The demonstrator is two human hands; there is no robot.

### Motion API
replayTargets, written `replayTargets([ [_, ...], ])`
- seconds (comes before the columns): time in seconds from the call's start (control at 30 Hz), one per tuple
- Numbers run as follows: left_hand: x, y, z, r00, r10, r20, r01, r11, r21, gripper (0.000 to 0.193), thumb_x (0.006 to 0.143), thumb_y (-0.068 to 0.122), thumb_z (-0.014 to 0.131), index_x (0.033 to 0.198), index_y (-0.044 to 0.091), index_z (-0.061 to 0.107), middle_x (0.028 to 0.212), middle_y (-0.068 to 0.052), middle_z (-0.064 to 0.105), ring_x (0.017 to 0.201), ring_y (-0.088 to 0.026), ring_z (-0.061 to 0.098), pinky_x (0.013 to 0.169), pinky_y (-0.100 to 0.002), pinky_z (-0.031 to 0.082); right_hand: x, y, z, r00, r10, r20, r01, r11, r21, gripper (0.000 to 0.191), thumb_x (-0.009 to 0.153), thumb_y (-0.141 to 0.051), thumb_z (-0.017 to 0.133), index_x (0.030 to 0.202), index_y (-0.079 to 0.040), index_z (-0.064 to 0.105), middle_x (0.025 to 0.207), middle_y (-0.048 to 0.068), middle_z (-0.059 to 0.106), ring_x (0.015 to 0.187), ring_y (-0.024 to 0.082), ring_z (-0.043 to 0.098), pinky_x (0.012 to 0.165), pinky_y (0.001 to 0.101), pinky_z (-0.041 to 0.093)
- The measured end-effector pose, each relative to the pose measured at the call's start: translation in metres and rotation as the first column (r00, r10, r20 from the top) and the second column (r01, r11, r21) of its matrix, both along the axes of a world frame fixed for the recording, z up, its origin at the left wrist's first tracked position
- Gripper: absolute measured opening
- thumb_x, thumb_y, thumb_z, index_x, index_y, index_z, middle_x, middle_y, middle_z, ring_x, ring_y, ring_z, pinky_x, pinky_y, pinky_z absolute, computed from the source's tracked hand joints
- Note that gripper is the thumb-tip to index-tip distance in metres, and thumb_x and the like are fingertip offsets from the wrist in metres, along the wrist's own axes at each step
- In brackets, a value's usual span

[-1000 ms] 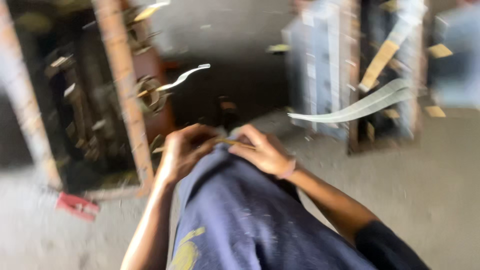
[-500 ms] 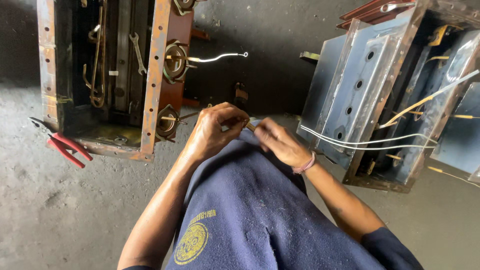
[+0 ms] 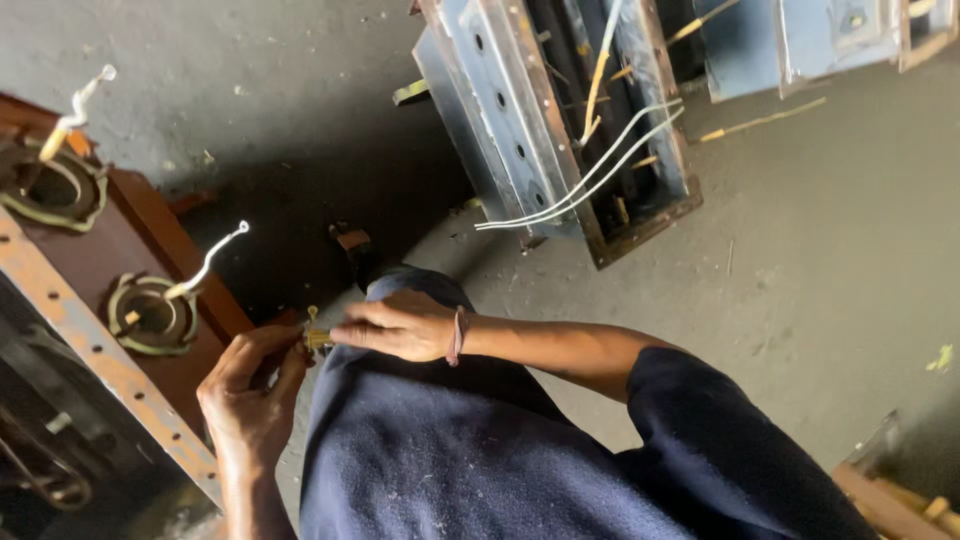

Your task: The person sits on the workshop floor and fits brass fittings onto the ends of heating element rods, threading parts together by hand. They use pliers to grip and crimp wires and attach the prepared elements to the openings of metal box frames.

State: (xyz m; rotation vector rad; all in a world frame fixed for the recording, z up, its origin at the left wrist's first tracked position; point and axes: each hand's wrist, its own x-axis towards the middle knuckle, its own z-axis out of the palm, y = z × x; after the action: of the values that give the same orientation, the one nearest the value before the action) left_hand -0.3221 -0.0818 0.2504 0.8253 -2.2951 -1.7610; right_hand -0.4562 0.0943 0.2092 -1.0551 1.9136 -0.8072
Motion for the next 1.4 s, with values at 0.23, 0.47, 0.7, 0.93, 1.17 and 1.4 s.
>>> replayTargets([
  [0.23, -0.014, -0.009, -0.005, 0.992, -0.092, 0.083, 0.101, 0.988, -0.117, 0.018, 0.088, -0.001, 0.075, 0.106, 0.003, 0.076, 0.094, -0.007, 0.075, 0.076, -0.012, 0.071, 0.066, -0.025, 0.056, -0.005, 0.004, -0.004, 0.997, -0.063, 0.043, 0.064, 0.998, -0.022, 0.040, 0.103, -0.048, 0.054, 0.099, -0.009, 0.062, 0.066, 0.009, 0.062, 0.059, 0.026, 0.064, 0.057, 0.0412, 0.045],
  [0.47, -0.018, -0.010, 0.004, 0.995, -0.045, 0.090, 0.051, 0.996, -0.074, 0.017, 0.091, 0.001, 0.074, 0.108, 0.003, 0.077, 0.094, -0.006, 0.075, 0.079, -0.011, 0.071, 0.068, -0.025, 0.056, -0.008, -0.001, -0.001, 0.986, -0.159, 0.044, 0.165, 0.963, -0.215, 0.045, 0.100, -0.052, 0.057, 0.103, -0.007, 0.058, 0.081, 0.008, 0.070, 0.070, 0.024, 0.068, 0.062, 0.0372, 0.049],
  [0.7, -0.016, -0.012, 0.004, 0.997, 0.038, 0.073, -0.040, 0.999, 0.020, 0.018, 0.090, 0.002, 0.073, 0.108, 0.005, 0.075, 0.099, -0.006, 0.076, 0.085, -0.012, 0.075, 0.075, -0.025, 0.060, -0.014, -0.014, 0.004, 0.994, -0.087, 0.061, 0.091, 0.994, -0.064, 0.039, 0.097, -0.048, 0.063, 0.100, -0.009, 0.057, 0.077, 0.009, 0.070, 0.068, 0.027, 0.070, 0.063, 0.0393, 0.049],
  [0.93, -0.014, -0.016, 0.010, 0.992, 0.064, 0.113, -0.057, 0.996, -0.062, 0.019, 0.084, 0.002, 0.074, 0.104, 0.003, 0.074, 0.093, -0.008, 0.073, 0.085, -0.017, 0.075, 0.075, -0.030, 0.059, -0.019, -0.026, 0.009, 0.988, -0.015, -0.153, -0.005, 0.991, -0.130, 0.036, 0.095, -0.037, 0.070, 0.109, -0.008, 0.054, 0.080, 0.013, 0.070, 0.074, 0.035, 0.070, 0.064, 0.0437, 0.051],
  [1.17, -0.006, -0.024, 0.002, 0.982, 0.188, 0.019, -0.186, 0.980, -0.068, 0.019, 0.085, 0.001, 0.071, 0.103, 0.003, 0.076, 0.097, -0.009, 0.074, 0.083, -0.018, 0.074, 0.074, -0.029, 0.060, -0.024, -0.014, -0.064, 0.943, -0.004, 0.333, 0.061, 0.985, -0.161, 0.043, 0.111, -0.037, 0.076, 0.084, -0.009, 0.056, 0.072, 0.004, 0.054, 0.069, 0.020, 0.052, 0.061, 0.0342, 0.044],
  [1.4, 0.011, -0.017, -0.004, 0.932, 0.361, 0.041, -0.361, 0.932, -0.003, 0.017, 0.088, 0.001, 0.071, 0.104, 0.002, 0.076, 0.098, -0.008, 0.074, 0.083, -0.016, 0.074, 0.075, -0.028, 0.060, -0.058, -0.102, -0.172, 0.431, -0.534, 0.728, 0.541, 0.798, 0.265, 0.045, 0.102, -0.054, 0.058, 0.116, -0.011, 0.063, 0.065, -0.006, 0.045, 0.050, 0.002, 0.034, 0.045, 0.0217, 0.027],
])
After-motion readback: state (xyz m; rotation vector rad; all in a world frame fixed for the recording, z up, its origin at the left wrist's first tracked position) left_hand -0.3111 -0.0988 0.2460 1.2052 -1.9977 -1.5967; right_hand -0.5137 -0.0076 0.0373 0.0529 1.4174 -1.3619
